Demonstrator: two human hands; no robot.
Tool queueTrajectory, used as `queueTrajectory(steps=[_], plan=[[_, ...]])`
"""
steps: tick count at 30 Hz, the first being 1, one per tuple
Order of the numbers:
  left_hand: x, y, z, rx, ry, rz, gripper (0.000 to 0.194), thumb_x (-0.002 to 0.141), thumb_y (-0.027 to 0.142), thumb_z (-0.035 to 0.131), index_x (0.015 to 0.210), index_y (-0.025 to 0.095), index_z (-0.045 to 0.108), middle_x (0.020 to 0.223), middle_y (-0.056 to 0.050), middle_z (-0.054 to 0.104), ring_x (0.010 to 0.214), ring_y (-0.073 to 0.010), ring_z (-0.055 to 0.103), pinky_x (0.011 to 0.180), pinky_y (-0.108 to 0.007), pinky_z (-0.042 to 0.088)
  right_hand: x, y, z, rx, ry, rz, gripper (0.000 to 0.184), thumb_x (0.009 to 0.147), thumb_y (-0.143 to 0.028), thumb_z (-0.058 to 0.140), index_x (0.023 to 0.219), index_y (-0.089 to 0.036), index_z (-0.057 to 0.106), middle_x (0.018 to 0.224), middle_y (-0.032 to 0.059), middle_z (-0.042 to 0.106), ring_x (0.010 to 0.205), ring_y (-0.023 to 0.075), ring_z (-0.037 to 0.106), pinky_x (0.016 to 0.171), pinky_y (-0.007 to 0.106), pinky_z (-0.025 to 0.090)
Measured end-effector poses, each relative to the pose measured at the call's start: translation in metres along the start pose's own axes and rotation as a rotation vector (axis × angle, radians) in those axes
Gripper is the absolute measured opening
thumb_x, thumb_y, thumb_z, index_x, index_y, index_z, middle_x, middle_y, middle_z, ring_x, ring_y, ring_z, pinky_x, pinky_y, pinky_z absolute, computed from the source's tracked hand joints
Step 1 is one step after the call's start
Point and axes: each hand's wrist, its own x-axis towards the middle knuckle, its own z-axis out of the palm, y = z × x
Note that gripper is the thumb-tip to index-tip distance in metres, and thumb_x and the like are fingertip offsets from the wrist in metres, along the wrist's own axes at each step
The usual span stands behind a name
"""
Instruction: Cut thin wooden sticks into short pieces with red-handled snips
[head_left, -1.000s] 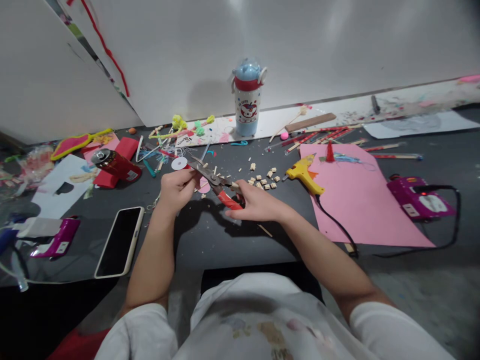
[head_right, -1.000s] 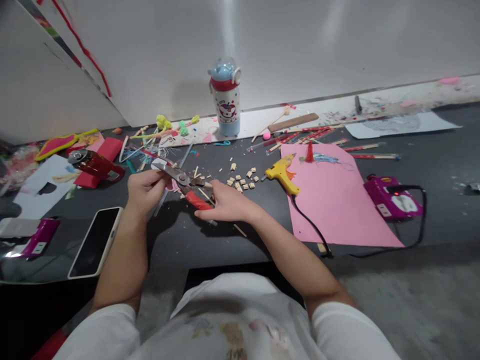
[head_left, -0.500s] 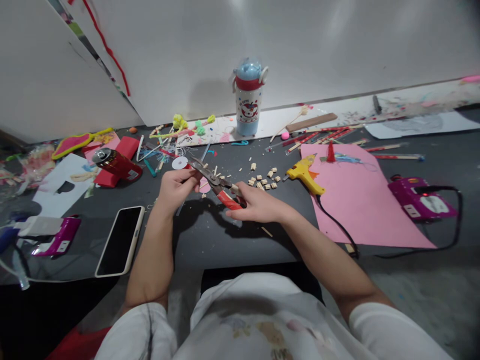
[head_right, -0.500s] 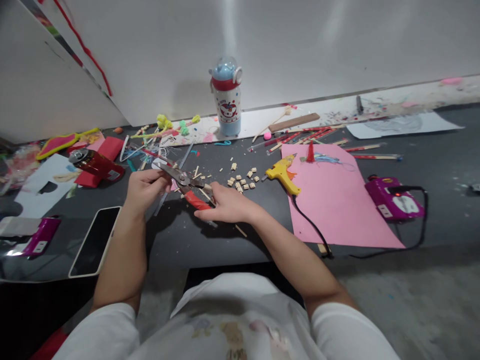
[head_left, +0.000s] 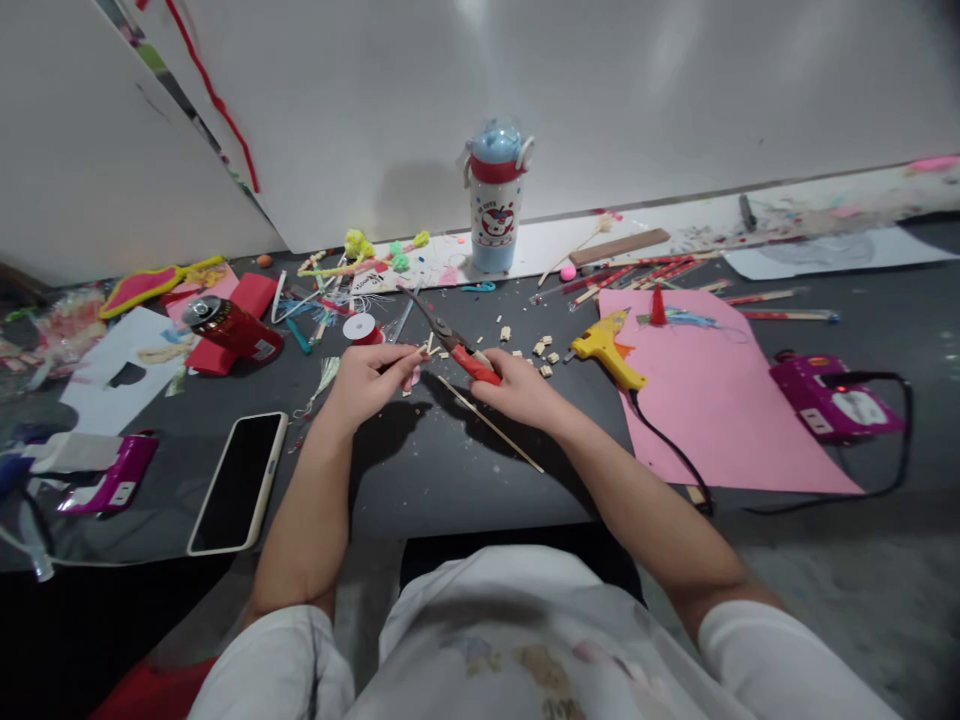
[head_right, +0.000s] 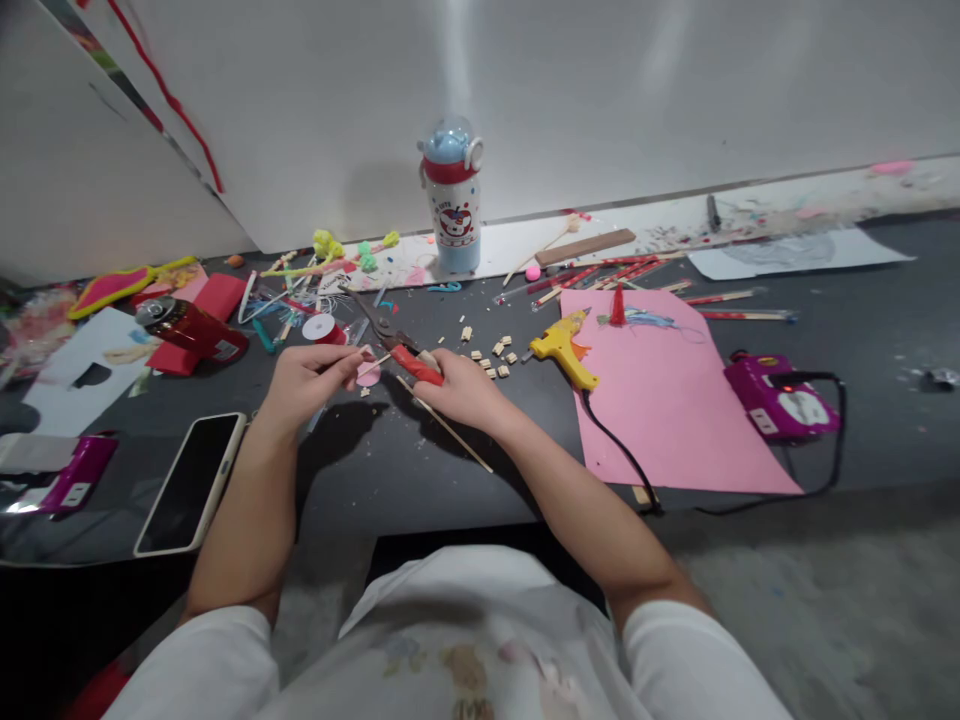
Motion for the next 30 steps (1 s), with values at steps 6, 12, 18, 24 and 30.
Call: queueTrajectory(steps=[6,12,18,24,30], plan=[[0.004,-0.002,0.0,-0.033,0.03,-0.054,0.024,0.082,0.033,0.057,0.082,0.014,0.072,0.052,0.0,0.058,0.047,-0.0072,0.048,0.048,-0.018,0.037,0.0,0.0,0.0,0.056,0.002,0.011,0.022,0.074,-0.04,0.054,0.074,-0.021,0.044,0.063,-0.0038,0.045,0.058,0.012,0.042,0.055,0.027,0.029],[0.003,-0.006,0.008,-0.098,-0.051,-0.128,0.031,0.082,0.042,0.056,0.085,0.014,0.068,0.058,-0.001,0.06,0.047,-0.008,0.05,0.047,-0.019,0.039,0.0,-0.001,0.005,0.08,-0.026,0.009,0.023,0.074,-0.041,0.055,0.073,-0.021,0.044,0.062,-0.0044,0.043,0.057,0.0113,0.041,0.055,0.026,0.028],[0.005,-0.013,0.009,-0.095,-0.076,-0.169,0.038,0.083,0.049,0.053,0.087,0.014,0.066,0.062,-0.002,0.06,0.052,-0.0094,0.052,0.05,-0.02,0.042,0.003,0.003,0.005,0.159,0.011,0.006,0.026,0.074,-0.044,0.057,0.073,-0.02,0.047,0.063,-0.0041,0.044,0.057,0.0112,0.041,0.055,0.026,0.028],[0.015,-0.016,0.013,-0.047,-0.128,-0.248,0.036,0.086,0.049,0.045,0.085,0.016,0.059,0.066,-0.001,0.058,0.056,-0.0111,0.054,0.055,-0.022,0.045,0.011,0.011,-0.002,0.393,0.19,0.032,0.029,0.074,-0.046,0.058,0.073,-0.02,0.047,0.059,-0.0055,0.042,0.055,0.0101,0.039,0.053,0.024,0.03],[0.05,0.003,0.026,0.469,-0.158,-0.044,0.028,0.09,0.036,0.038,0.082,0.019,0.058,0.07,-0.002,0.061,0.066,-0.015,0.055,0.06,-0.025,0.036,0.022,0.017,-0.015,0.716,0.47,0.062,0.025,0.075,-0.04,0.058,0.073,-0.021,0.042,0.054,-0.0081,0.038,0.047,0.0081,0.034,0.048,0.023,0.028]])
